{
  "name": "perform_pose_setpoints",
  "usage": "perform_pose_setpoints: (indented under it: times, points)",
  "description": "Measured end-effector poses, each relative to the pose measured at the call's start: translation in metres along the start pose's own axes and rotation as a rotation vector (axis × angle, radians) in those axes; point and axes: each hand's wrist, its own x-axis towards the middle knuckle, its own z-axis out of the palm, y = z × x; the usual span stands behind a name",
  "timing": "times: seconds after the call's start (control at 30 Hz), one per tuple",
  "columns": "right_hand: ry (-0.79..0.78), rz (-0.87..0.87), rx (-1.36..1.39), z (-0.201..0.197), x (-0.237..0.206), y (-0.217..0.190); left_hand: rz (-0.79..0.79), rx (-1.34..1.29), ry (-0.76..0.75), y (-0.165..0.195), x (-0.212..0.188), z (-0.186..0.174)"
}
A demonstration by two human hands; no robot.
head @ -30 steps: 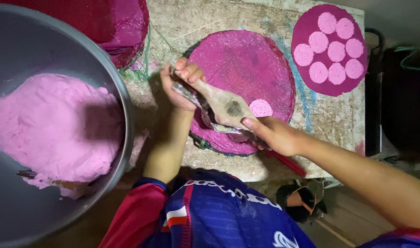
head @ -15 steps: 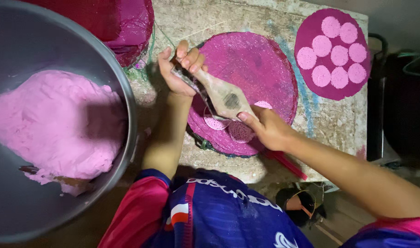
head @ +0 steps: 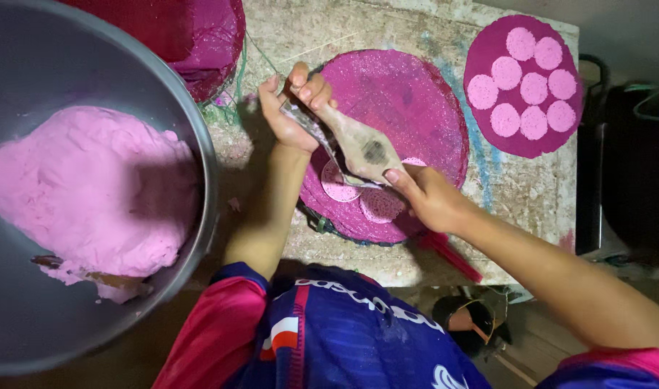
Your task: The person scoops pink batter from a large basin into a wooden hand press and squeezes the press to extrude round batter discs onto round magenta drying boards on the work table. They repeatedly fill the press from the basin, press discs onto the boards, and set filled boards aside as the discs accumulate.
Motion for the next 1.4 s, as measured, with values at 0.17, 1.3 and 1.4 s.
perform_pose_setpoints:
  times: [0.17,1.3,1.4]
  points:
    - [-0.002,0.041,-0.123,-0.003,0.006,0.004,0.012,-0.051,0.024,-0.003,-0.002,0.001]
    - [0.275,-0.384,1.029,0.049,-0.027,0.097,-0.504,2.314,-0.079,0.032,-0.039,0.005]
    - [0.164,-0.349,0.805,0.045,-0.013,0.103,-0.294,2.316,-0.106,0.033,-0.034,0.011]
